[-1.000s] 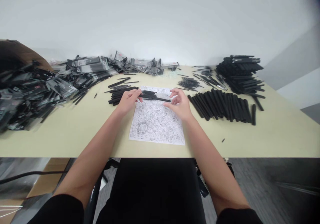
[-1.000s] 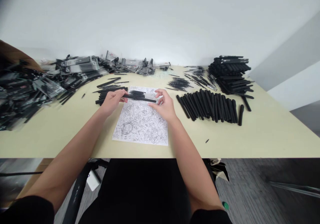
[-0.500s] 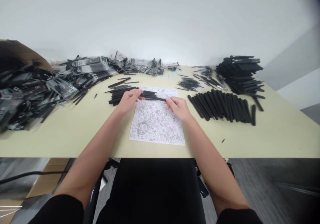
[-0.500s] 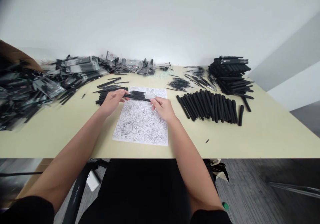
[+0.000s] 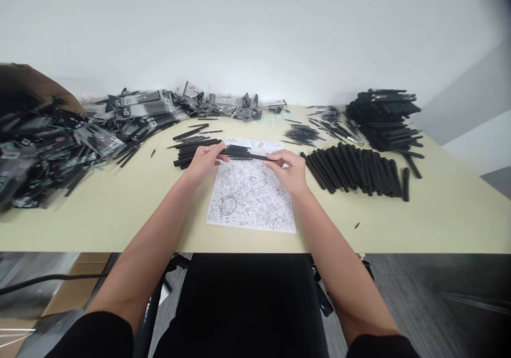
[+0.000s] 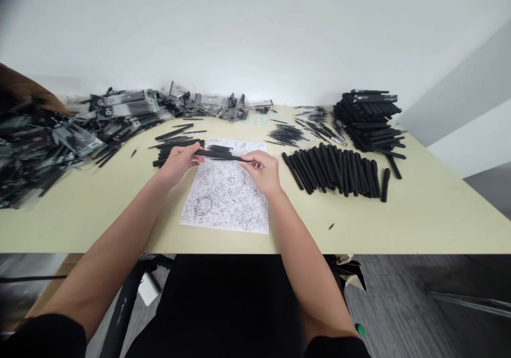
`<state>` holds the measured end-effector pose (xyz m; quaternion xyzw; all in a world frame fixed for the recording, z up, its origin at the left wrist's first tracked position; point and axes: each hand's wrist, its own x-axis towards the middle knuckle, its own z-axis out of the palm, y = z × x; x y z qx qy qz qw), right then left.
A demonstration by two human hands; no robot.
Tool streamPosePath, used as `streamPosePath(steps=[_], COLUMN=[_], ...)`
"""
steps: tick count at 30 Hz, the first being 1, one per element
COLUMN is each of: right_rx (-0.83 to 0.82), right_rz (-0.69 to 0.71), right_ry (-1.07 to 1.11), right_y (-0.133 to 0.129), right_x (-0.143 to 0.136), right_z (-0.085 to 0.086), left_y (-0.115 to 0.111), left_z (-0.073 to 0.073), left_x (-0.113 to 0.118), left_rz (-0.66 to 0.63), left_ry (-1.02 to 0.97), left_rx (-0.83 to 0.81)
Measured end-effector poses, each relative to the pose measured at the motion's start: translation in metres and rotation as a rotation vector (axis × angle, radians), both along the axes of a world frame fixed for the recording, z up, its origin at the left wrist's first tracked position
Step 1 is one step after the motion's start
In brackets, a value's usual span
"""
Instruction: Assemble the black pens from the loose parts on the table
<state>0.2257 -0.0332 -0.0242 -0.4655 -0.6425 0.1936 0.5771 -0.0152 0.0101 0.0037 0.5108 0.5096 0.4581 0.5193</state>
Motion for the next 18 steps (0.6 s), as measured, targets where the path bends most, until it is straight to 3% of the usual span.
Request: streamPosePath(steps=[11,18], right_rx=[0.081,0.164], right_rz=[-0.034,-0.15], right_ry=[-0.017,0.03], right_y=[-0.005,0.001], right_x=[-0.002,0.01], right_z=[0.006,0.006], left_y=[-0.003,0.002], left_z=[0.003,0.009], left_x=[0.001,-0.01], left_rz=[-0.06,0.079], left_ry=[-0.069,-0.16], left_rx=[-0.106,-0.21])
